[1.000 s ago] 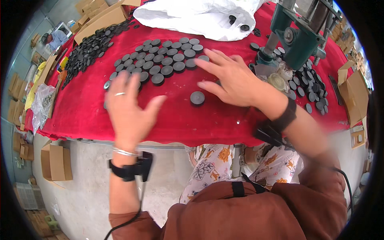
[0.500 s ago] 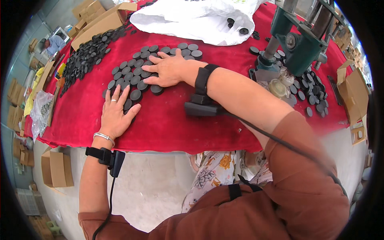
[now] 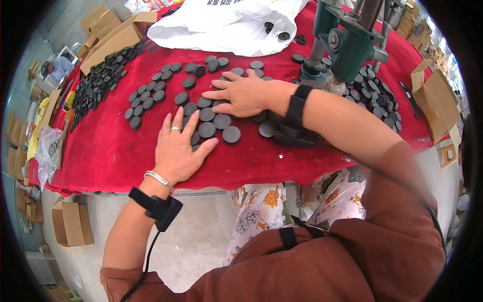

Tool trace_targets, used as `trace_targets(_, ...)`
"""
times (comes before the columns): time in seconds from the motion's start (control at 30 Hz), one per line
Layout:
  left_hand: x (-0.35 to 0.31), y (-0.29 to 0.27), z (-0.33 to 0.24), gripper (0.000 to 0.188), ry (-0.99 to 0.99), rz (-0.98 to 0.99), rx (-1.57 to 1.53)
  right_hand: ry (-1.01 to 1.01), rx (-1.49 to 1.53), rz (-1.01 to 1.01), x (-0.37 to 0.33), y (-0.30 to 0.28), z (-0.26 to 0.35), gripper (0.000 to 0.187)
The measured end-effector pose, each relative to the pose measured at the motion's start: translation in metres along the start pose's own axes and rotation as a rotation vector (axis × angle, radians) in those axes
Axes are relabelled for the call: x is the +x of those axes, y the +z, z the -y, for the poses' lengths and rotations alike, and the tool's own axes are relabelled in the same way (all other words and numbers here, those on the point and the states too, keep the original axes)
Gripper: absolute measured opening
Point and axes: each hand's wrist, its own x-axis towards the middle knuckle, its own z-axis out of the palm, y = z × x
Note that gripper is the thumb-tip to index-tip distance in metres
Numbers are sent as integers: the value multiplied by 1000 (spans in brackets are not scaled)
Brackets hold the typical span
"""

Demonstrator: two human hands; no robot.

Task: The person organizes black discs on a table, then places a disc into a press and pulls the lever. They then remove the disc from the press and set it back on the table before repeating the process.

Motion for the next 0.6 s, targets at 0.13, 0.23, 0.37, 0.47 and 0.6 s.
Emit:
trace_targets(0.13,3,5,-32,69,-2,-36,-2,32,-2,51,-27,-3,-9,58)
trace_targets(0.23,4,5,-43,66,-24,-32,9,28,-9,75,-34,-11,-10,59)
trace_targets(0.37,3,-2,-7,52,-6,-321,-219,-7,-58,-59,-21,-27,-4,55)
trace_targets(0.47,5,-12,58,39,-174,-478,-40,-98,-2,-176,8,-33,8,44)
trace_targets(0.6,4,-6,120,36,-272,-274,-64,-281,-37,-137,64,-26,32,39)
